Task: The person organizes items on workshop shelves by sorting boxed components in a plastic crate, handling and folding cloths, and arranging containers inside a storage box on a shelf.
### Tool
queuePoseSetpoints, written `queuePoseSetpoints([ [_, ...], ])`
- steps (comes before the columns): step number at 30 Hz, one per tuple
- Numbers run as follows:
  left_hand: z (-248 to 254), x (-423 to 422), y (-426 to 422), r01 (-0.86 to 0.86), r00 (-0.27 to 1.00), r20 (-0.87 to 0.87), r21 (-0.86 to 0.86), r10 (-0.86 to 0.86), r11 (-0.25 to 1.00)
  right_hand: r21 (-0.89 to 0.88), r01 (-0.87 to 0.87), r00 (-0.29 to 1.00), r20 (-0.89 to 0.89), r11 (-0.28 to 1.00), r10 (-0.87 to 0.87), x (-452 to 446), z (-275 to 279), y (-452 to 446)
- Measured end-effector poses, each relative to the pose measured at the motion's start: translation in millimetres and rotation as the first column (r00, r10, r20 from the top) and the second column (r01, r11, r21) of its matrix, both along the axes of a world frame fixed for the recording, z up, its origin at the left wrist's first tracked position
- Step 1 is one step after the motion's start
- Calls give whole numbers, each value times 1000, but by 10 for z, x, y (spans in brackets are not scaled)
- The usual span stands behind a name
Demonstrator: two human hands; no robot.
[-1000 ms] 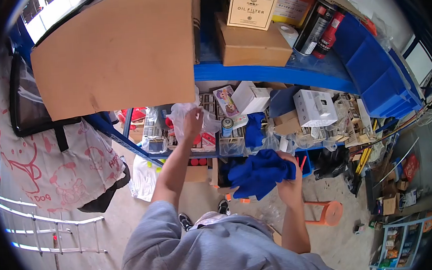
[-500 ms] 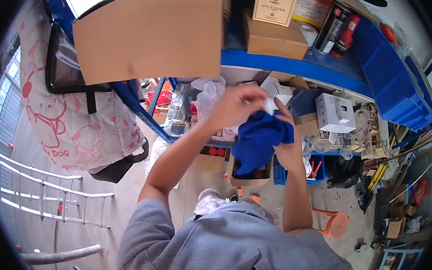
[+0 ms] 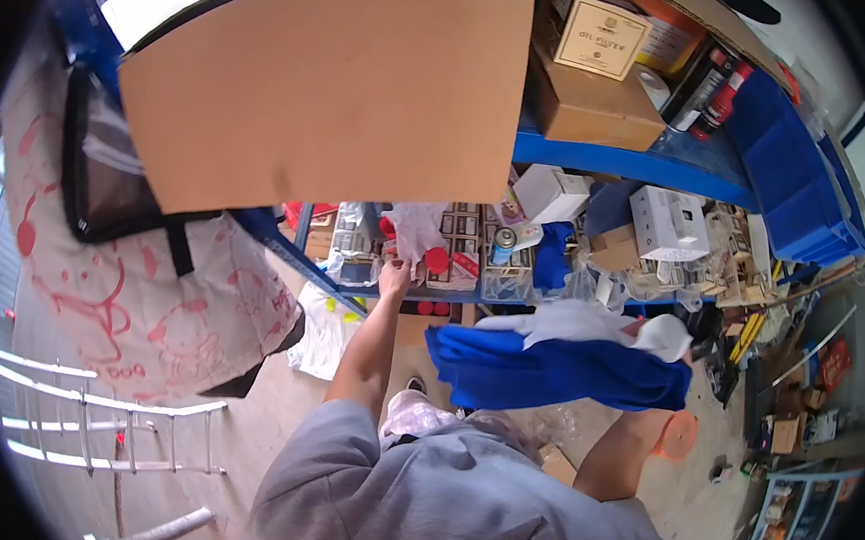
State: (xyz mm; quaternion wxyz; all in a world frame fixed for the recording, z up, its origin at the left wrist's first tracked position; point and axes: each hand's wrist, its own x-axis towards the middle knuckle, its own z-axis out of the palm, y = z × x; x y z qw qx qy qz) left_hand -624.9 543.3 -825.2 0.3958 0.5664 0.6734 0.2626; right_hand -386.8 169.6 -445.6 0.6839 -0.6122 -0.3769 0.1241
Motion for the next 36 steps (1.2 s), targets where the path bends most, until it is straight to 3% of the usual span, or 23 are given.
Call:
queuePoseSetpoints([
  [2, -111, 89, 140, 2, 998, -61, -22, -3, 1000, 55, -82, 997, 8, 995, 81, -228, 68, 56],
  [3, -36, 149, 216, 42, 997, -64, -32, -44, 999, 233, -268, 958, -43, 935, 285, -266, 18, 172],
  [4, -216, 146, 241, -22, 995, -99, -34, 19, 999, 33, -282, 957, 81, 959, 279, -257, 59, 203],
  [5, -256, 166, 505, 38, 988, -138, -223, -70, 974, -124, -177, 955, 218, 976, 201, -321, 59, 265],
  [6, -115, 247, 477, -40, 981, -192, -162, 8, 986, -126, -160, 965, 191, 979, 182, -346, -38, 272],
  [7, -617, 242, 789, -3, 994, -105, -225, -22, 974, -139, -111, 971, 197, 984, 138, -400, -238, 290],
  [8, -695, 194, 798, 2, 991, -131, -208, -30, 978, -143, -138, 971, 177, 980, 162, -406, -314, 285],
  [11, -607, 196, 781, -55, 978, 175, -300, 111, 952, -172, -213, 945, 215, 962, 247, -428, -497, 314],
  [12, -690, 219, 834, -47, 978, 180, -298, 105, 953, -179, -229, 957, 141, 957, 255, -450, -532, 330],
  [14, -982, 154, 974, 49, 999, 5, -111, -49, 993, -188, -236, 965, 68, 953, 252, -552, -525, 346],
  [17, -936, 295, 926, 107, 983, -132, -141, -126, 984, -321, -265, 958, 19, 909, 286, -559, -589, 337],
  [19, -509, 343, 697, 79, 978, -185, -84, -94, 993, -185, -219, 953, 171, 958, 251, -576, -644, 496],
  [20, -470, 339, 730, 69, 956, -270, -167, -113, 984, -166, -230, 950, 177, 959, 259, -617, -612, 529],
  [21, -495, 363, 715, -48, 982, -189, -172, 15, 984, -142, -220, 949, 196, 965, 246, -616, -576, 555],
  [22, -481, 419, 655, -48, 993, -113, -88, 38, 995, -239, -246, 958, 85, 939, 273, -546, -768, 569],
  [23, -433, 399, 672, -74, 996, -39, 3, 75, 997, -239, -246, 958, 85, 939, 273, -451, -926, 654],
  [25, -257, 334, 641, -12, 990, 138, 129, -6, 992, -202, -230, 933, 231, 952, 275, -437, -987, 741],
  [27, -79, 341, 638, 4, 986, 158, 247, -45, 969, -125, -187, 926, 308, 974, 218, -452, -1057, 875],
  [28, 7, 132, 485, -22, 976, 210, 326, -50, 945, -146, -239, 922, 275, 960, 272, -504, -1163, 908],
  [29, 264, 308, 577, -25, 952, 286, 428, -109, 904, -147, -246, 919, 279, 958, 279, -434, -1175, 1053],
  [31, 997, 181, 438, 54, 844, 480, 364, -237, 930, -130, -262, 926, 246, 956, 287, -499, -1282, 1228],
  [33, 1882, 58, 288, 104, 764, 529, 463, -369, 880, -120, -269, 927, 238, 956, 291, -643, -1131, 1343],
  [36, 2372, -145, 412, -19, 700, 572, 615, -428, 789, -109, -432, 873, 201, 895, 445, -699, -1225, 1542],
])
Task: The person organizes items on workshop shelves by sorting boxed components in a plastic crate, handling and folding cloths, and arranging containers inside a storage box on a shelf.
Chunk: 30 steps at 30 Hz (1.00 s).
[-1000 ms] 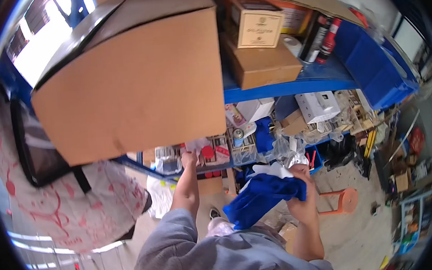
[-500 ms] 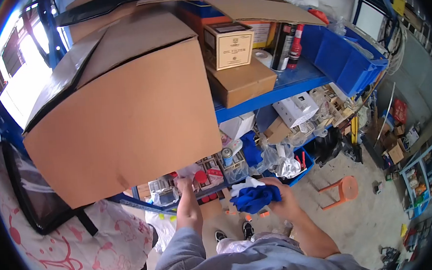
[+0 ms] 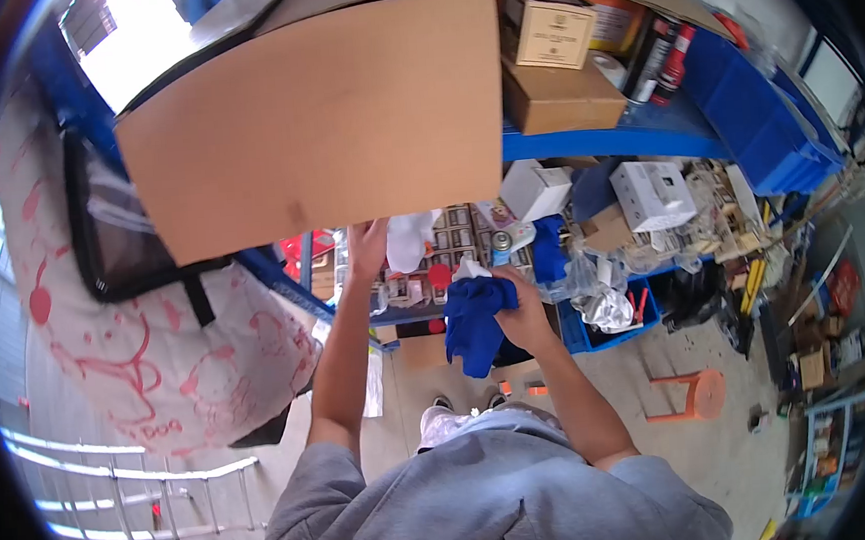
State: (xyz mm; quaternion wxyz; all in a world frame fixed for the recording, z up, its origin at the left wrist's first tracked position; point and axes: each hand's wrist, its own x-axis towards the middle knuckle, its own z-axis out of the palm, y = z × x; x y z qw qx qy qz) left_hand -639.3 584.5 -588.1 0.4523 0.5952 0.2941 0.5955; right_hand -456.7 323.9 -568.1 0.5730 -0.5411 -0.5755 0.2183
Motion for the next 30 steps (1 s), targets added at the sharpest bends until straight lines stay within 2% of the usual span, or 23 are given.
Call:
queuePoseSetpoints([
  [2, 494, -264, -77, 42, 944, -328, -5, -41, 999, 47, -21, 998, -58, 999, 24, -113, 131, 101],
  [3, 743, -334, -170, 19, 944, -329, -1, -18, 1000, 51, -44, 997, -59, 998, 47, -145, 188, 178],
  [5, 1101, -348, -375, 24, 969, -247, 156, 16, 987, 241, -9, 1000, -6, 970, 11, -183, 323, 345],
  [7, 1239, -363, -473, -19, 952, -301, 128, 57, 992, 261, -45, 997, 65, 964, 29, -211, 583, 442],
  [8, 1349, -352, -561, 77, 941, -318, -120, -112, 990, 284, -69, 997, 60, 956, 55, -238, 666, 499],
  [9, 1403, -334, -640, 166, 916, -288, -365, -280, 916, 303, -93, 995, 54, 948, 80, -268, 742, 540],
  [10, 1315, -307, -639, 409, 880, -143, -258, -453, 875, 288, -85, 988, 145, 954, 45, -288, 831, 573],
  [11, 1224, -264, -638, 617, 782, -22, -110, -622, 779, 282, -99, 987, 147, 954, 59, -313, 819, 577],
  [12, 1374, -220, -806, 611, 785, -84, -65, -614, 789, 160, -83, 996, 34, 984, 79, -340, 791, 557],
  [13, 1423, -239, -858, 557, 797, -215, -99, -564, 825, 36, -77, 994, -79, 996, 80, -359, 764, 547],
  [15, 1570, -307, -966, 580, 786, -277, 21, -553, 814, 31, -91, 991, -97, 995, 94, -306, 628, 482],
  [17, 1557, -498, -975, 624, 771, -137, -38, -622, 781, 116, -56, 903, -418, 992, 100, -199, 441, 413],
  [18, 1354, -607, -906, 615, 769, -180, -53, -614, 786, 110, -83, 890, -439, 990, 123, -70, 339, 373],
  [19, 1042, -704, -886, 645, 705, -258, -154, -661, 749, 154, -171, 733, -640, 973, 230, -59, 500, 273],
  [21, 391, -800, -1042, 607, 575, -663, -48, -480, 793, 148, -153, 639, -739, 977, 212, 18, 519, 137],
  [22, 167, -765, -1154, 567, 448, -662, -310, -601, 763, 145, -148, 641, -739, 978, 207, 86, 450, 70],
  [23, -9, -720, -1247, 478, 324, -615, -549, -718, 686, 70, -114, 628, -768, 991, 126, 156, 346, -5],
  [24, -109, -689, -1272, 505, 315, -630, -522, -710, 687, -5, -80, 611, -791, 997, 45, 185, 279, -54],
  [25, -234, -659, -1263, 533, 304, -644, -496, -702, 686, -6, -71, 609, -792, 997, 39, 170, 278, -88],
  [26, -931, -652, -1051, 611, 320, -572, -484, -755, 626, -8, -77, 626, -779, 997, 42, 136, 309, -137],
  [27, -1059, -661, -921, 534, 326, -453, -636, -830, 557, -9, -82, 643, -765, 997, 46, 102, 349, -185],
  [29, -1737, -538, -413, 513, 274, -649, -526, -710, 678, 29, -94, 635, -768, 995, 82, 40, 346, -242],
  [30, -1513, -391, -351, 390, 353, -696, -498, -625, 775, 8, -61, 606, -794, 998, 43, 31, 250, -266],
])
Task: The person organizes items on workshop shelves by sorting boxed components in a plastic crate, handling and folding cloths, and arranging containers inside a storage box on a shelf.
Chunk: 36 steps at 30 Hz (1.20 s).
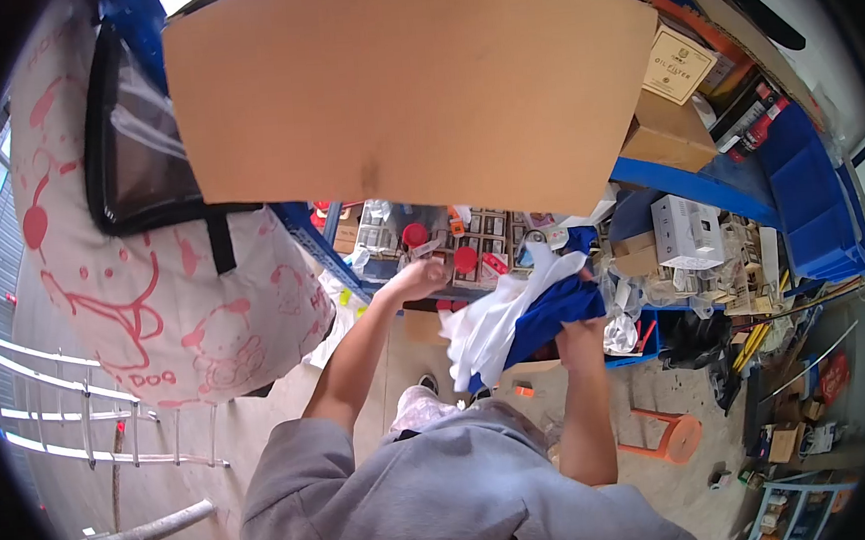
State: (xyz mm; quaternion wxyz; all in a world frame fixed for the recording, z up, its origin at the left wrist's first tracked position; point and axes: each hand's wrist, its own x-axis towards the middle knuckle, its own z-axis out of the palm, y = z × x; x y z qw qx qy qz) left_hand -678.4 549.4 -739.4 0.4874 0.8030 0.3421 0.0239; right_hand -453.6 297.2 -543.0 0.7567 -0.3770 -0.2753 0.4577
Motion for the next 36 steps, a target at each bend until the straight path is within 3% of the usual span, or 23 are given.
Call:
queuePoseSetpoints([
  [1, 238, 148, 57, -147, 989, -25, 59, 148, 987, -25, 32, 999, -41, 999, -33, 7, -94, -24],
  [3, -616, 482, 508, -404, 869, 267, -101, 416, 909, -58, 34, 999, -33, 998, -36, 42, -227, -92],
  [5, -725, 805, 764, -391, 859, 419, 169, 294, 905, -89, 94, 995, 29, 992, -92, 44, -361, -104],
  [6, -785, 1011, 981, -276, 952, 227, 360, 203, 891, -75, 109, 990, 103, 991, -101, 62, -403, -127],
  [10, -766, 1431, 1469, -291, 952, 43, 447, 305, 846, -33, 75, 985, 160, 997, -69, 196, -748, -274],
  [15, -745, 1649, 1841, -418, 904, 95, 398, 416, 817, 23, 78, 974, 214, 997, -81, 194, -932, -276],
  [17, -676, 1611, 1930, -522, 849, 270, 292, 454, 802, -66, 140, 971, 205, 988, -124, 173, -921, -287],
  [19, -550, 1458, 1904, -587, 705, 516, 38, 487, 809, -103, 208, 968, 167, 973, -189, 190, -1034, -272],
  [22, -52, 1141, 1829, -424, 389, 762, -351, 518, 835, -124, 173, 978, 135, 977, -156, 225, -778, -231],
  [25, 656, 814, 1691, -191, 175, 840, -482, 513, 855, -25, 132, 972, 200, 991, -124, 315, -518, -137],
  [29, 1353, 455, 1286, -40, 92, 868, -487, 488, 873, -66, 48, 990, 139, 997, -38, 458, -321, -81],
  [33, 2065, 329, 458, 40, 91, 873, -485, 480, 874, -53, 26, 978, 210, 998, -14, 428, -1, 30],
  [35, 2343, 364, -75, 188, 24, 906, -420, 424, 888, 222, -29, 811, 576, 975, -107, 367, 235, 132],
  [36, 2403, 384, -275, 137, 32, 871, -489, 490, 861, 244, -94, 813, 579, 965, -67, 304, 317, 164],
])
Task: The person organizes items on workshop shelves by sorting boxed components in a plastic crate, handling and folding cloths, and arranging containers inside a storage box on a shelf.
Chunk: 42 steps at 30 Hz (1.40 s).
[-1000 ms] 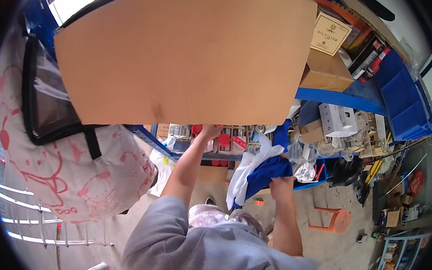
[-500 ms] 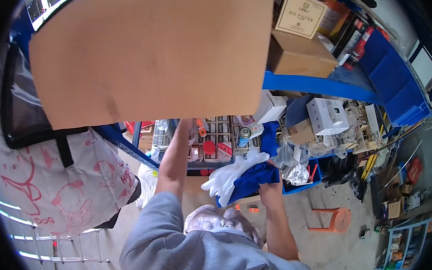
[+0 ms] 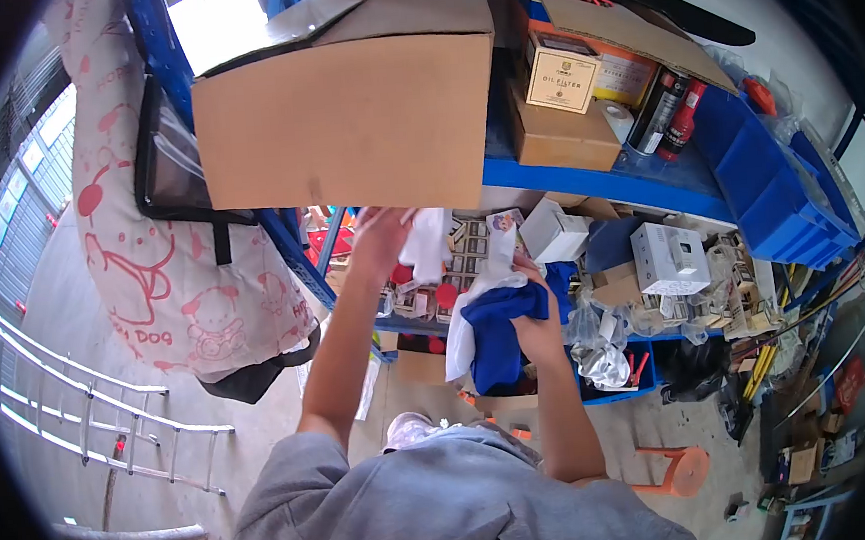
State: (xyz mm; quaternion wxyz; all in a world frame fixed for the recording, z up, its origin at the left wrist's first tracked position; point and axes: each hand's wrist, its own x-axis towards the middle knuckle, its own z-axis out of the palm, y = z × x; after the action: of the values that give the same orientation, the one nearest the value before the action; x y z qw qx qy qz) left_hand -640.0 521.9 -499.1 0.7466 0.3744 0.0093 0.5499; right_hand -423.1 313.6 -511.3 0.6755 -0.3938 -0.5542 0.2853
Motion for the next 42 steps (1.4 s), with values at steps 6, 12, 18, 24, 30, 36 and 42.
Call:
queuePoseSetpoints([
  [6, 408, 136, -1363, 93, 915, -401, 78, -54, 993, -56, -144, 990, 1, 988, 144, -199, 118, -88],
  [12, 722, 109, -2448, 60, 627, -625, 633, 464, 772, 31, -56, 995, -78, 998, 59, 138, -420, -484],
  [18, -596, 28, -2621, -45, 302, -661, 710, 687, 703, -121, -323, 801, -563, 938, 203, 177, 43, -758],
  [24, -1996, 15, -2418, 232, 261, -956, -74, -135, 970, -148, -285, 662, -745, 947, 83, 668, -466, -984],
  [30, -1775, -491, -2253, 224, 2, -994, 111, 114, 968, -232, -122, 800, -599, 965, -43, 948, -319, -962],
  [36, -862, 263, -2477, -91, 506, -712, 517, 487, 851, -216, -150, 986, 43, 965, 163, -75, -121, -602],
  [42, -767, 429, -2260, -502, 521, -564, 405, 641, 765, -267, -242, 928, 218, 933, 303, -466, 22, -105],
])
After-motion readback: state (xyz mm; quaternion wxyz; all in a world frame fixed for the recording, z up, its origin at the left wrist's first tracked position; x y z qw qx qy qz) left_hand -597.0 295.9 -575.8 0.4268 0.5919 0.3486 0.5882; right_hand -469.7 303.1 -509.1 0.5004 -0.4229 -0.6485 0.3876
